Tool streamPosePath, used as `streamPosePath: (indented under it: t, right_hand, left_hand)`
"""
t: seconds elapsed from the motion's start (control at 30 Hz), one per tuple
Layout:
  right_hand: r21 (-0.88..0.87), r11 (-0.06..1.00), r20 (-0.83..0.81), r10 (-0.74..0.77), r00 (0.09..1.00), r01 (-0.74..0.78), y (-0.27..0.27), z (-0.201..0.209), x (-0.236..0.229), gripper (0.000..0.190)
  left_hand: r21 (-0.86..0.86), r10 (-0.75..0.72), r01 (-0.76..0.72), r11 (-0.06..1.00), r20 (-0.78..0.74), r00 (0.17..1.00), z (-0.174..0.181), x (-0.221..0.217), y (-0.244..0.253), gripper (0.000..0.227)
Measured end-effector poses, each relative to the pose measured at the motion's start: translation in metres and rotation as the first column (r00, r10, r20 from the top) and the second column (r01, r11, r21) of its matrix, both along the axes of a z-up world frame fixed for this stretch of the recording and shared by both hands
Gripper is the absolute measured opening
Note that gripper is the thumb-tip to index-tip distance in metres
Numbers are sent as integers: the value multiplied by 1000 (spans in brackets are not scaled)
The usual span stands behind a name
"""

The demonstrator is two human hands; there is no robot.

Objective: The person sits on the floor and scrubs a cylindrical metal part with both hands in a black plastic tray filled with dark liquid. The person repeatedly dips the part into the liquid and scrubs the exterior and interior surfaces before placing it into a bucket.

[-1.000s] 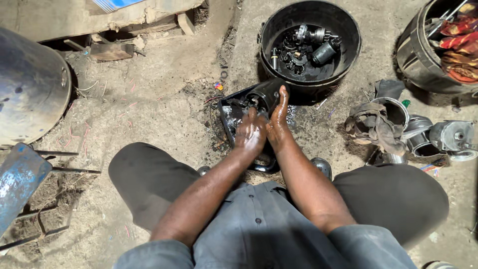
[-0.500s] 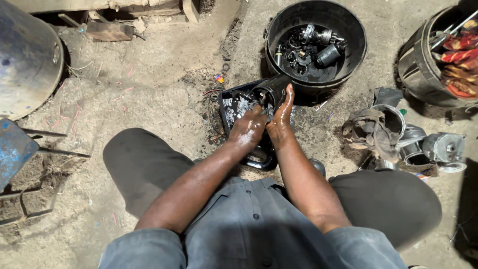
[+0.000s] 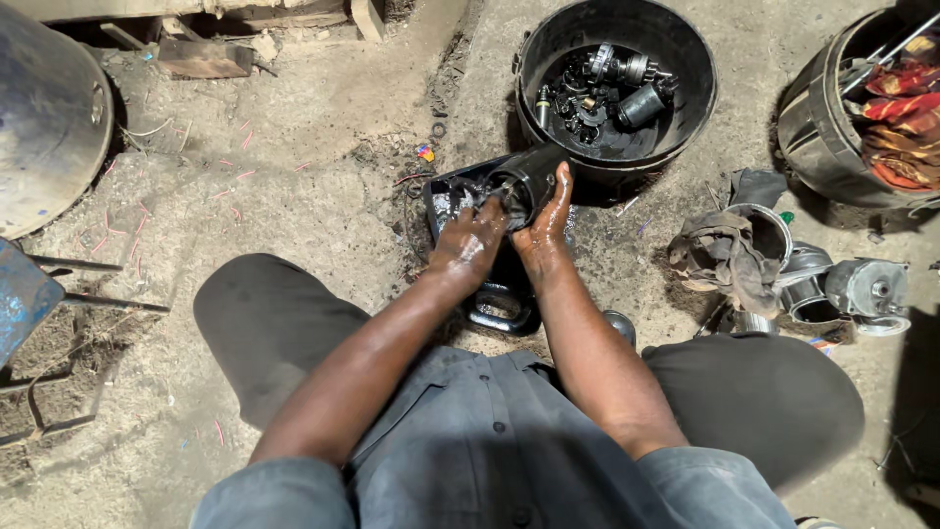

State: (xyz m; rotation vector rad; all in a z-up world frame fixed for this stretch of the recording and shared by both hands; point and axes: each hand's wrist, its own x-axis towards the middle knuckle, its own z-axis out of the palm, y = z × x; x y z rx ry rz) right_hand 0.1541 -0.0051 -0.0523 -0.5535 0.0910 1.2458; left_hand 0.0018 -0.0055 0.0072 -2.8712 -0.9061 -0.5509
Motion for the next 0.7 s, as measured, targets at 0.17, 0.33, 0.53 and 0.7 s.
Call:
streamPosePath:
  t: [0.17,0.33,0.53,0.7]
  right_hand:
    - [-64,995,57,76,995,-73,-2,8,-8,63]
    - [-39,999,59,31,998,-29,-2,10,-9,61]
    - [90,995,-69,42,997,-36,4,4,-9,56]
    - [32,999,16,0,1000,-1,12,5,1,56]
  left_hand:
    - [-545,61,-294,785,-405,912,-26,13,26,34]
    - [-641,72,-108,760,-83,994,-40,4,35,31]
    - [-557,102,49,829,236,966,-35,-17,19,48]
    - [-834,467,-120,538,176,867,14,-17,10,25]
